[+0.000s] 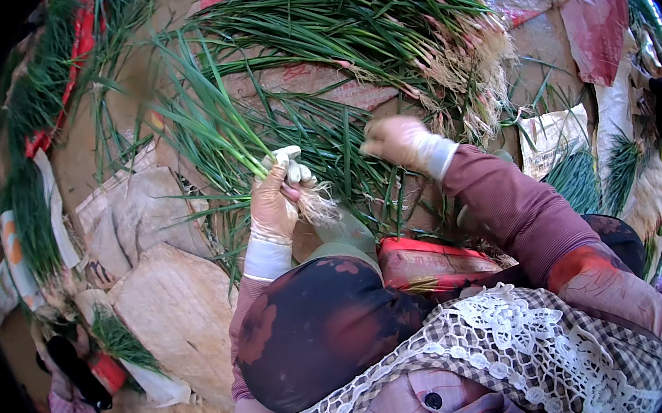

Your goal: The person cleans bunches of leeks by hand, removing the outer layers and roots while sitting on the floor.

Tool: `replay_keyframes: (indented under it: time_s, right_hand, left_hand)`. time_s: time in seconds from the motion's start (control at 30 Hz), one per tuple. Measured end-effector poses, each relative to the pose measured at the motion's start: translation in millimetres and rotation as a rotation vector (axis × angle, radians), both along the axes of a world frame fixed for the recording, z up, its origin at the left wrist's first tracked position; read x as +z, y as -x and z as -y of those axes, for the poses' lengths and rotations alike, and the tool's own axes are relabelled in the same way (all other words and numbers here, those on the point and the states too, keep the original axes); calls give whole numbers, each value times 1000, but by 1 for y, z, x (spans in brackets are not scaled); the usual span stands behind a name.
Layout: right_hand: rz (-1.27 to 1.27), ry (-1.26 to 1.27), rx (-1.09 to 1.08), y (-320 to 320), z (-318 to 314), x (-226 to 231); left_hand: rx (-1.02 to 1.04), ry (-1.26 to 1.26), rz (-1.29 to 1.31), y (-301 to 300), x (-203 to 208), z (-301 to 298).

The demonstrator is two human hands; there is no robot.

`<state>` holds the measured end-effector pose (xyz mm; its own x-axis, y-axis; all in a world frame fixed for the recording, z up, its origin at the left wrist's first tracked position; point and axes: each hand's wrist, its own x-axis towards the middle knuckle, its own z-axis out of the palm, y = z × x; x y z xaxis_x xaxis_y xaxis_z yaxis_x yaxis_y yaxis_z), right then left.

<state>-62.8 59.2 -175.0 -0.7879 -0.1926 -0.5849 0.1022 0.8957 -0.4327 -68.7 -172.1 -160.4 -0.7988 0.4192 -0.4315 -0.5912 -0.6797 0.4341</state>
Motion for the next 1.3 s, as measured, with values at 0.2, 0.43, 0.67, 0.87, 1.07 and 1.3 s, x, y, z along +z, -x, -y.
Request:
replay_keyframes:
  time_s: [0.2,0.43,0.67,0.87,1.07,1.3]
  right_hand:
    - [-401,-616,-140,28,-54,-27]
    - [365,695,-737,33,-61,-15]
    - [-154,174,-56,-15,56,47]
    - [43,336,-85,10,30,27]
    - [-85,551,-382,23,68,1]
    - [201,-115,183,39,36,4]
  left_hand:
    - [-281,56,176,-10,-13,-4]
    - [-240,149,220,-7,-15,-4]
    - [-327,314,39,-17,-24,-22]
    - [-333,384,116,-15,-19,-20]
    - [-491,374,-54,-8,-12,-14]
    - [-69,326,-7,1,12,-6]
